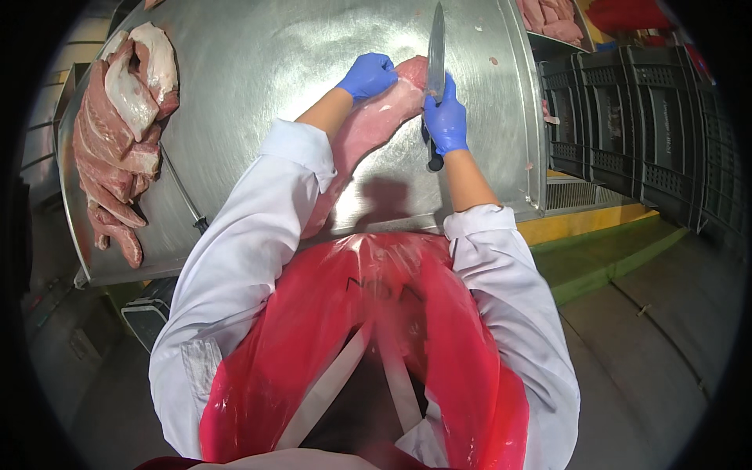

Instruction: The person uses a knife to trim fat and connective tissue from large cuts of raw meat on a stainless steel table. They repeatedly slice along the surface of the meat, separating the lean muscle from the fat layer, and place the trimmed pieces into a bin below the table.

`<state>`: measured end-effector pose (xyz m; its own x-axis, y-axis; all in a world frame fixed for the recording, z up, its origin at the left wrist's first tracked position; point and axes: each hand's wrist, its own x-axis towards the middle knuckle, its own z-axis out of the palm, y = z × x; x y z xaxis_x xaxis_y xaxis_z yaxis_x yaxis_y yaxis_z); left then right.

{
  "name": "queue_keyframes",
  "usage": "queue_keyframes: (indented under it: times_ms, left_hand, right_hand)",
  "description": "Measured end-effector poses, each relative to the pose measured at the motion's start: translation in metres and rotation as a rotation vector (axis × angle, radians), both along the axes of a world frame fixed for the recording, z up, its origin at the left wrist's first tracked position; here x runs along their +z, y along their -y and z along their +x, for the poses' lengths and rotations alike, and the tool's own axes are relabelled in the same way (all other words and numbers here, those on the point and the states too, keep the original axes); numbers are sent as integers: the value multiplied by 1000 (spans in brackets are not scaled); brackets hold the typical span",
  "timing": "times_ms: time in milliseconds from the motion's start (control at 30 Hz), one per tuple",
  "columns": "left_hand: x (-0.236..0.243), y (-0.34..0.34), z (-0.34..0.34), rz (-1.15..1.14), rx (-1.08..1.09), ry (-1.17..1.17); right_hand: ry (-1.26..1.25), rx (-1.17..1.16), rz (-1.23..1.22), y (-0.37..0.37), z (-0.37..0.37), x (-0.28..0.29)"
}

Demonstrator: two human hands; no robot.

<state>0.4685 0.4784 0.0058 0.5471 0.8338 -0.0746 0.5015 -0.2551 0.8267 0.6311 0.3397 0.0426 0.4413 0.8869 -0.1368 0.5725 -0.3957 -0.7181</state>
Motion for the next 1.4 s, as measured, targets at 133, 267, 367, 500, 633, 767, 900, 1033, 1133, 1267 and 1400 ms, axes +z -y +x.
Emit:
queue_keyframes:
  times_ms: [133,267,367,500,633,767,900,1033,1133,1267,1400]
  left_hand:
    - [5,6,-6,-26,50,-31]
    - [20,16,4,-61,53,-18]
    - [10,20,-16,-40,98,6]
    - [12,26,-29,-223,164,40]
    - [19,12,-7,-137,210,-303]
    - [20,-1,9,-152,0,-463]
    - [6,9,-5,-331,152,-65]
    - [13,33,-2,-356,324,136]
    - [17,42,10,-423,375,184]
    - [22,53,-5,-303,476,120]
    - [35,53,9,-220,431,46]
  right_hand:
    - [84,204,-86,-38,-14,46]
    - [240,483,-113,-49,21,19]
    - [30,664,-431,27,33,100]
    - [-447,444,-886,124,73,207]
    - [-426,178,-683,140,92,211]
    - [-374,70,-337,109,86,139]
    - [-470,51,-119,49,36,91]
    - [-180,328,96,-21,15,35]
    - [122,548,164,-32,30,-24]
    - [-325,659,-462,30,59,91]
    - [-327,601,-363,3,38,62]
